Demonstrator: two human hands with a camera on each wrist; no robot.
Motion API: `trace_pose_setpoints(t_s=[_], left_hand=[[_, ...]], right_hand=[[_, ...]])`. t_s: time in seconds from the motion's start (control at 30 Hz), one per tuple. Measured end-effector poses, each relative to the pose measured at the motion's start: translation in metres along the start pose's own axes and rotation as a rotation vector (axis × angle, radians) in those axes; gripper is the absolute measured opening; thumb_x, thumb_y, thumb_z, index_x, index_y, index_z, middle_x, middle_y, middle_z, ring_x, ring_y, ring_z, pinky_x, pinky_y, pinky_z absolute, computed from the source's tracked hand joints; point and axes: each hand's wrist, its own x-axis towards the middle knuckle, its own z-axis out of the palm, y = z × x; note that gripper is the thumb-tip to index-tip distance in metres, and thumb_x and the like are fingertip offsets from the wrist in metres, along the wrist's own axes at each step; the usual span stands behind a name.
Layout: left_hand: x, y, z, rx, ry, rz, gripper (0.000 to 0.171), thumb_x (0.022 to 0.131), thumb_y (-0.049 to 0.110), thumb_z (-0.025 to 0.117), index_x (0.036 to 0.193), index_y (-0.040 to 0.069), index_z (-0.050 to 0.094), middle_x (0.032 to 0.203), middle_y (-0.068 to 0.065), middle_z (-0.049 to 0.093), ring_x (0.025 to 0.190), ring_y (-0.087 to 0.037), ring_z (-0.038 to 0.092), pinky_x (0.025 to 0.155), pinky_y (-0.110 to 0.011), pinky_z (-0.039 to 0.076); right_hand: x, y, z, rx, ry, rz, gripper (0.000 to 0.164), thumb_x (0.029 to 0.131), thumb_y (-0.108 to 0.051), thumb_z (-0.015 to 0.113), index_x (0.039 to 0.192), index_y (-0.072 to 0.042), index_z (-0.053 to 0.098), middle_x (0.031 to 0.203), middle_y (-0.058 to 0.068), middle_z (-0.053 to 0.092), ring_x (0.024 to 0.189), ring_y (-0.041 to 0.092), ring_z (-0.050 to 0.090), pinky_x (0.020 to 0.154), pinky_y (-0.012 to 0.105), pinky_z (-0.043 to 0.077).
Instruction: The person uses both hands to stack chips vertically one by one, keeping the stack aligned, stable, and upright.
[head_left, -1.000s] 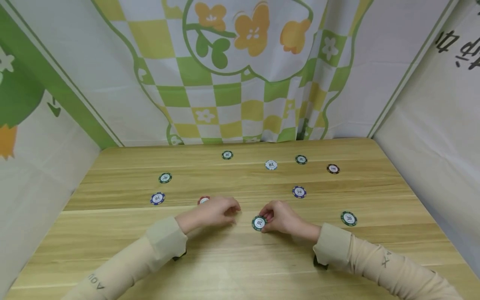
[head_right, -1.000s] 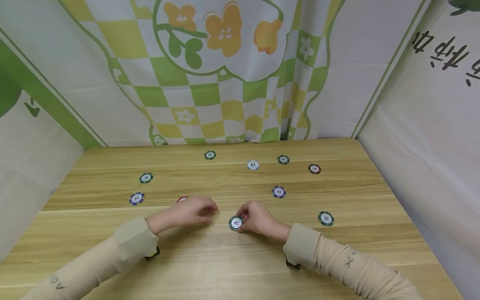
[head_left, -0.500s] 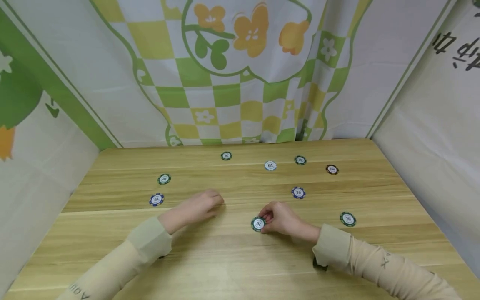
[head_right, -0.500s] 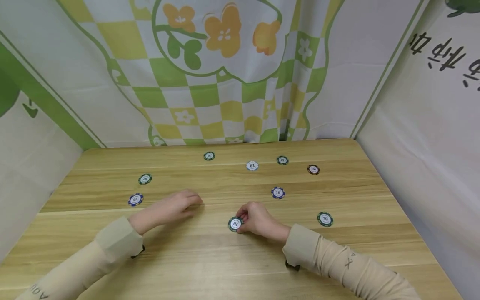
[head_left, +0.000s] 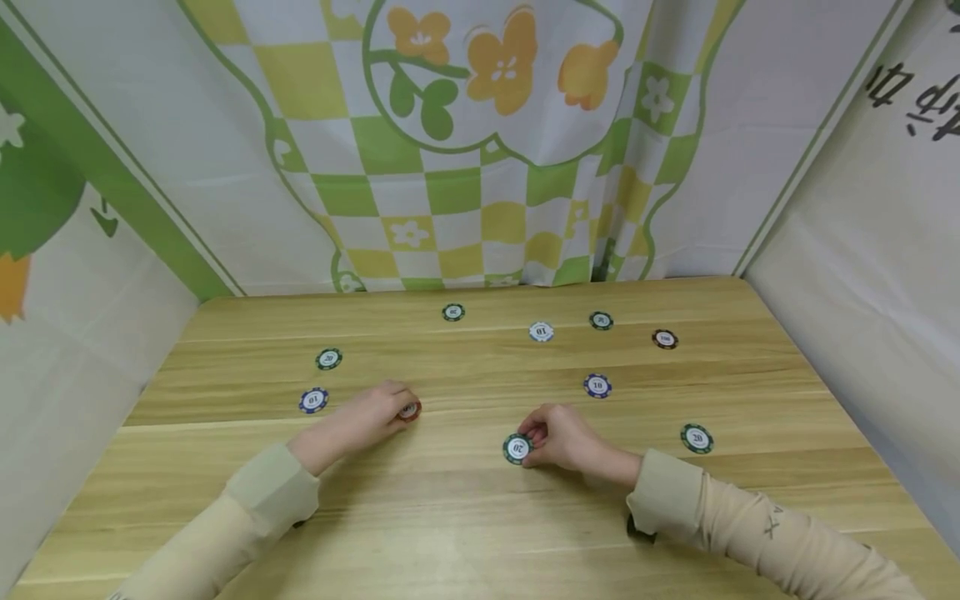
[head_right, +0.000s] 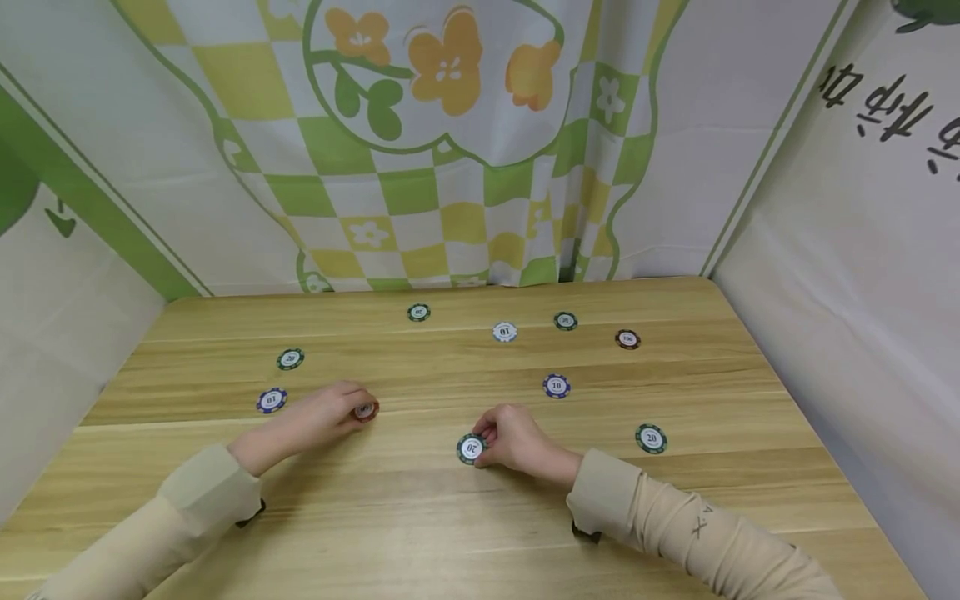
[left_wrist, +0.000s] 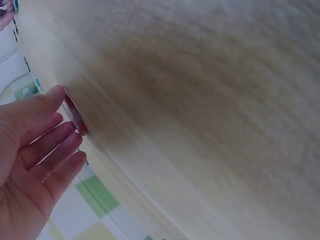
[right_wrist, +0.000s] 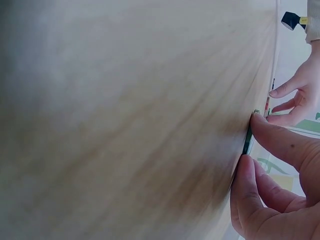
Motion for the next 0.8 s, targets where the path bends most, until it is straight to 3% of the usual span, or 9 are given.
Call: trace_pose_setpoints(t_s=[0.3, 0.57, 0.8], left_hand=[[-0.0030, 0.0019, -0.0017, -0.001, 0.049, 0.014, 0.023, 0.077, 0.005, 0.070, 0.097, -0.002, 0.061, 0.092, -0.011, 0.058, 0.084, -0.023, 0.058, 0.072, -0.034, 0.050], [-0.0022, -0.0002, 0.0022, 0.011, -0.010, -0.070, 0.025, 0.080, 0.008, 0.068, 0.103, -0.001, 0.062, 0.099, -0.012, 0.060, 0.091, -0.024, 0.059, 0.078, -0.036, 0.050], [-0.0008, 0.0011, 0.0013, -0.013, -0.018, -0.097, 0.027, 0.080, 0.010, 0.069, 0.104, -0.001, 0.062, 0.098, -0.012, 0.060, 0.090, -0.024, 0.059, 0.077, -0.035, 0.050]], right_hand=[[0.0005, -0.0007, 0.0002, -0.007, 0.007, 0.010, 0.034, 0.060, 0.000, 0.081, 0.089, 0.000, 0.065, 0.076, 0.002, 0.058, 0.069, 0.010, 0.053, 0.061, 0.019, 0.047], [0.0000, -0.0016, 0.0002, -0.007, 0.002, 0.037, 0.034, 0.059, 0.000, 0.081, 0.089, -0.001, 0.065, 0.076, 0.001, 0.058, 0.069, 0.011, 0.053, 0.061, 0.019, 0.047], [-0.0009, -0.0027, -0.0009, -0.003, -0.005, 0.038, 0.035, 0.060, 0.000, 0.081, 0.090, -0.001, 0.064, 0.077, 0.001, 0.058, 0.070, 0.012, 0.053, 0.062, 0.020, 0.047]])
